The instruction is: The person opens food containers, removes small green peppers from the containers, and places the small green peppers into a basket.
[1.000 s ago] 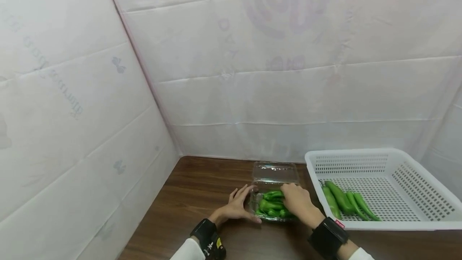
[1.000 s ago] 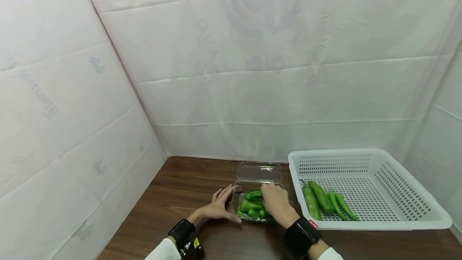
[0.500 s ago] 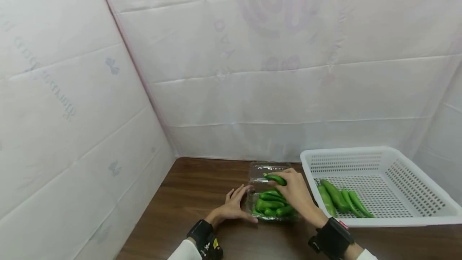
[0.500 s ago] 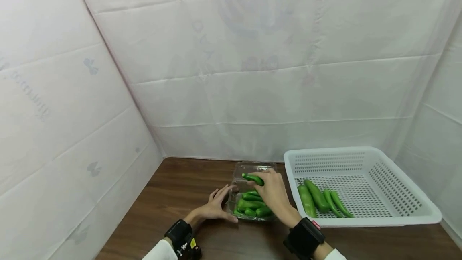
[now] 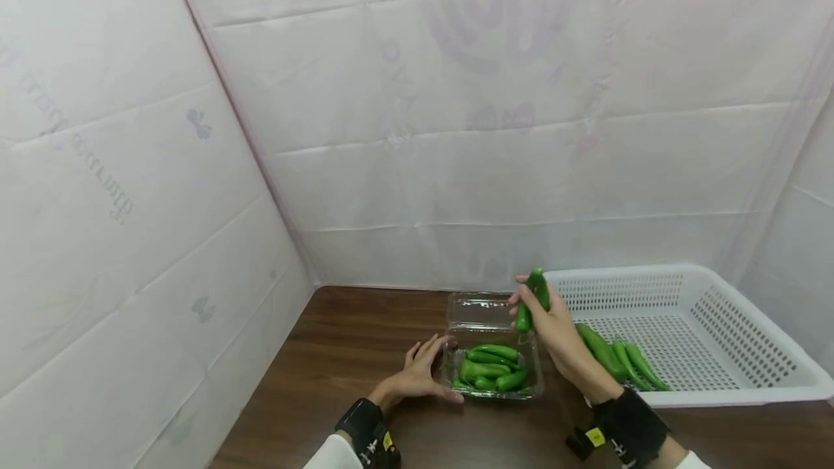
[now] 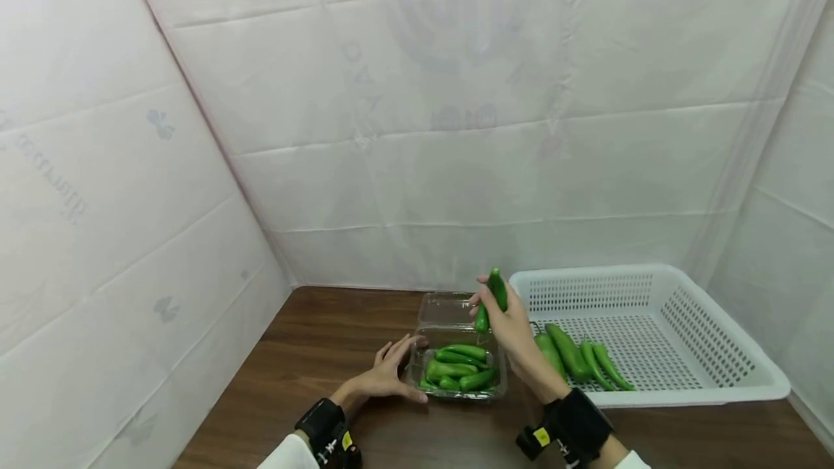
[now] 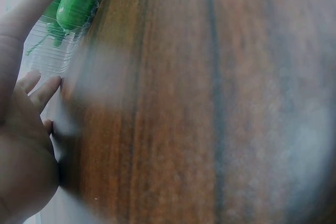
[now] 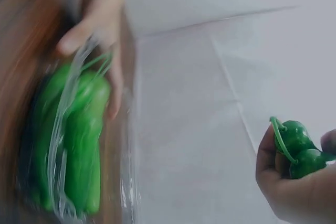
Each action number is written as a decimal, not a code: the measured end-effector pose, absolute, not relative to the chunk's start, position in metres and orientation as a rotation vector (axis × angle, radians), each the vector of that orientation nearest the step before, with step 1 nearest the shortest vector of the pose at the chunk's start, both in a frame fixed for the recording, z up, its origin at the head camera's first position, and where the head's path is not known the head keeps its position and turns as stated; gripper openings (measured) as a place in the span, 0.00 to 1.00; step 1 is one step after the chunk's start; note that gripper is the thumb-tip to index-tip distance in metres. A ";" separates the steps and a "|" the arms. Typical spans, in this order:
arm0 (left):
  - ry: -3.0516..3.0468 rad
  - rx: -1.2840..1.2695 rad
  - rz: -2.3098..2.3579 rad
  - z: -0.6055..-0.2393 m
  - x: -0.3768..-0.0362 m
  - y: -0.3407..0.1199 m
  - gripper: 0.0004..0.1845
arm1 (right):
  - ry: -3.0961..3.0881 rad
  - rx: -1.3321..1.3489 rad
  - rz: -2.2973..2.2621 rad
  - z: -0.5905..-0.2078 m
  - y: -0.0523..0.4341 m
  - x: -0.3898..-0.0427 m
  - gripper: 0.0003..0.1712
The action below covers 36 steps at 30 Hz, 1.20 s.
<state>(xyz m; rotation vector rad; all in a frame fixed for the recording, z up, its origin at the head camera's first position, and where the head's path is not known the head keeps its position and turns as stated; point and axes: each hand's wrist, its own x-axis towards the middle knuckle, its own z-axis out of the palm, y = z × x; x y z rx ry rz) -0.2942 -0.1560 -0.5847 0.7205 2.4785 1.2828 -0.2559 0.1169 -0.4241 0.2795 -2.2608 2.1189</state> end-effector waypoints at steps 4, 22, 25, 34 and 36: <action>2.477 0.710 1.257 -0.583 -0.296 -0.156 0.60 | -2.084 0.214 2.501 -0.415 0.138 -0.254 0.28; 2.470 0.692 1.267 -0.582 -0.296 -0.160 0.60 | -2.051 -0.043 2.538 -0.403 0.248 -0.264 0.45; 2.468 0.671 1.288 -0.584 -0.294 -0.160 0.62 | -2.056 -0.032 2.534 -0.401 0.263 -0.265 0.46; 2.496 0.703 1.248 -0.580 -0.295 -0.157 0.59 | -2.718 0.210 1.087 -0.408 0.279 -0.260 0.38; 2.494 0.701 1.242 -0.579 -0.295 -0.156 0.59 | -2.745 0.233 0.865 -0.413 0.281 -0.264 0.33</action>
